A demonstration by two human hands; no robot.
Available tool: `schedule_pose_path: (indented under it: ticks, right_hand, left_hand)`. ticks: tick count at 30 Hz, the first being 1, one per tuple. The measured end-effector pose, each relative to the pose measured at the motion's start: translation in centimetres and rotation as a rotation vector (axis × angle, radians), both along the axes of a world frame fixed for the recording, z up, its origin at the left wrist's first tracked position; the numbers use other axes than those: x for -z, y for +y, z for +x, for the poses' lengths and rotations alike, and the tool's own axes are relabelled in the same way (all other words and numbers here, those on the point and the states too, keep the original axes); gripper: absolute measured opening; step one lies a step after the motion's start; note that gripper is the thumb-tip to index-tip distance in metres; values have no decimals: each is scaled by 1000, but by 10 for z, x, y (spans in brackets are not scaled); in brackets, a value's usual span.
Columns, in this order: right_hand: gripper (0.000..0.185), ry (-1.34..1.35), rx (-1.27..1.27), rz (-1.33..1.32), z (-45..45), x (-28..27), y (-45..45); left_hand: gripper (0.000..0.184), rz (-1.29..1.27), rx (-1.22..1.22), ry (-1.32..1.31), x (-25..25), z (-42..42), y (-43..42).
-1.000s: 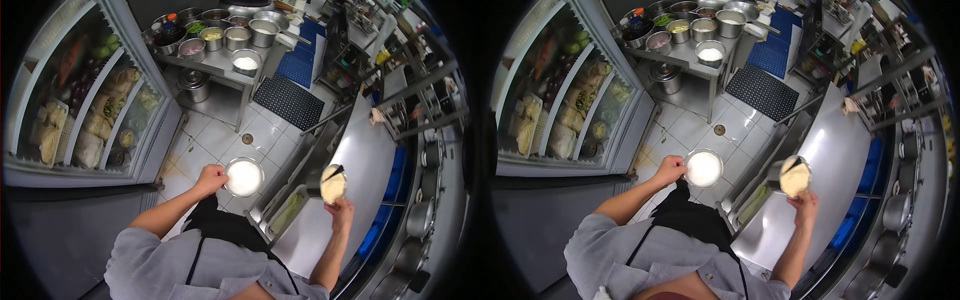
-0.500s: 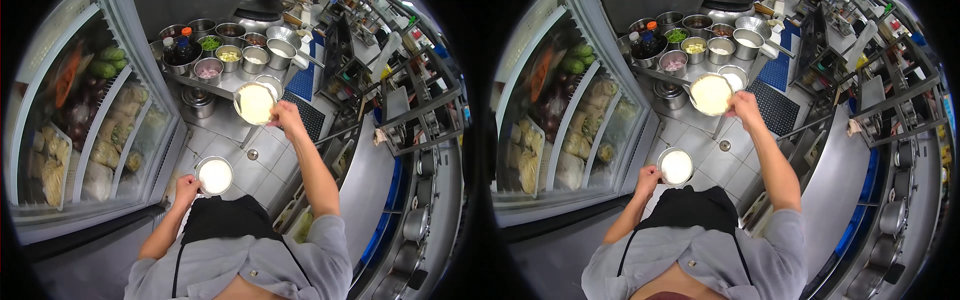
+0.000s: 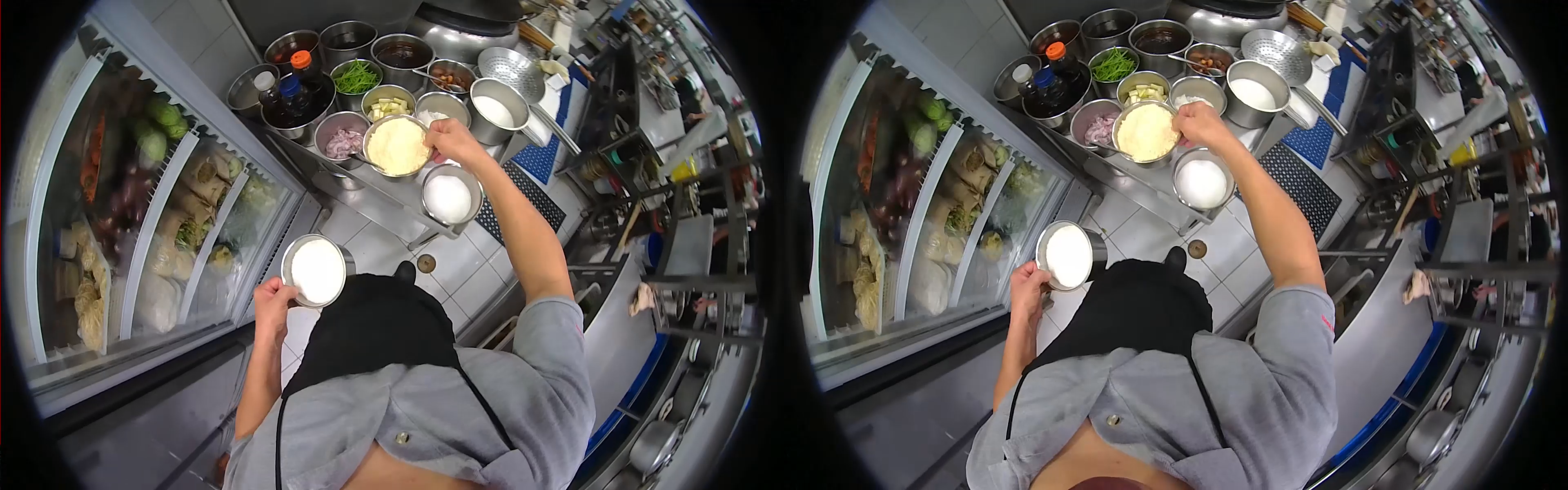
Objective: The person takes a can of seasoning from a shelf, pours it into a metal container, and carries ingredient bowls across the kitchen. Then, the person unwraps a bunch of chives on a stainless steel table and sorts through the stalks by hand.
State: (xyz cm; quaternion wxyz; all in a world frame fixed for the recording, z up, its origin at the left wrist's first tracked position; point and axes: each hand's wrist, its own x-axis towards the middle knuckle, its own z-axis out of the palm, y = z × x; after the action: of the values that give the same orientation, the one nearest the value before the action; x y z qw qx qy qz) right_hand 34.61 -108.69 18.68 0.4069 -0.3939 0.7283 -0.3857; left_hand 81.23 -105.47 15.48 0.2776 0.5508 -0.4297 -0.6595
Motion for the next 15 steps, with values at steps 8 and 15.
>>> schedule_pose_path:
  ticks: [8,15]
  right_hand:
    - [17,145,-112,6,-15,74,-11]
    - [30,426,-71,-63,-8,-13,23]
  left_hand:
    - [14,-17,-138,33,-34,-23,-24]
    - [16,-258,-43,13,-93,-44,-97]
